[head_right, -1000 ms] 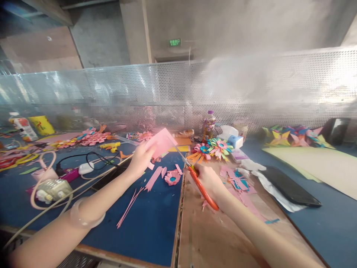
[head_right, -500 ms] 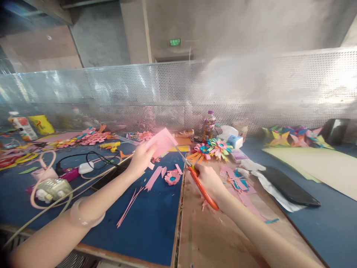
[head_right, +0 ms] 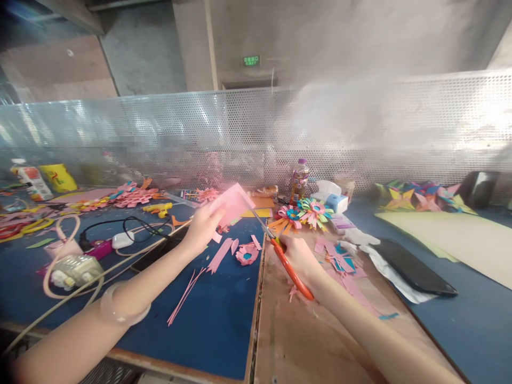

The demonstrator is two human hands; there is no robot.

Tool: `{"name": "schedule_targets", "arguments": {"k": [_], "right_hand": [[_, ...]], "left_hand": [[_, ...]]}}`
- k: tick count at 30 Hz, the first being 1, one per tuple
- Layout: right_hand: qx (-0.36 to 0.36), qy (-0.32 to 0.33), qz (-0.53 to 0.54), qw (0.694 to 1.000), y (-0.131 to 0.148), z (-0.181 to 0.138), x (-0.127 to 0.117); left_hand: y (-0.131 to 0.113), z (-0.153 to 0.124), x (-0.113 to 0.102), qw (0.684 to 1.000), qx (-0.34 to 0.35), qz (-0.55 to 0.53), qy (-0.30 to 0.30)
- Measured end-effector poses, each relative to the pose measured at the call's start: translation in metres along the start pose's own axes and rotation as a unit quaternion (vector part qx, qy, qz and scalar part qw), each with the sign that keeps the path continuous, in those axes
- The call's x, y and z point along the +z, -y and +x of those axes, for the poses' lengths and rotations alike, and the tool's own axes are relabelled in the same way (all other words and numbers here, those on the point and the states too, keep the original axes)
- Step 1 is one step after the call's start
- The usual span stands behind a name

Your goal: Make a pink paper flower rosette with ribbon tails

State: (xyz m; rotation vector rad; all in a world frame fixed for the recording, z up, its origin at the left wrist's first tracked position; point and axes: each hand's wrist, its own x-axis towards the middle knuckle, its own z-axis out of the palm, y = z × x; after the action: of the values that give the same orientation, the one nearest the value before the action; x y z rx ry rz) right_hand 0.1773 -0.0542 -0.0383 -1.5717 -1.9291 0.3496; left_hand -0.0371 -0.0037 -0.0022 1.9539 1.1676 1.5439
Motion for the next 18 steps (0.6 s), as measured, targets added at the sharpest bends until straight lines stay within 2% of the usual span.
{"name": "schedule_targets", "arguments": {"k": [4, 9, 14, 18], "right_hand": [[-0.011, 0.011, -0.001, 1.0, -0.0016, -0.0007, 0.001], [0.018, 0.052, 0.023, 0.998, 0.0065, -0.0054, -0.0006], [-0.021, 0.052, 0.012, 0.998, 0.0026, -0.0046, -0.0015], [-0.019, 0.074, 0.021, 0.997, 0.0006, -0.0043, -0.0021]], "left_hand": [[-0.0024, 0.0003, -0.0002, 1.0, -0.006, -0.007, 0.005], [-0.0026, 0.0009, -0.0001, 0.999, -0.02, -0.025, -0.002], [-0.0011, -0.0004, 0.0003, 1.0, 0.001, -0.018, 0.018], [-0.0003, -0.0012, 0.0004, 0.999, 0.014, -0.002, 0.031]]}}
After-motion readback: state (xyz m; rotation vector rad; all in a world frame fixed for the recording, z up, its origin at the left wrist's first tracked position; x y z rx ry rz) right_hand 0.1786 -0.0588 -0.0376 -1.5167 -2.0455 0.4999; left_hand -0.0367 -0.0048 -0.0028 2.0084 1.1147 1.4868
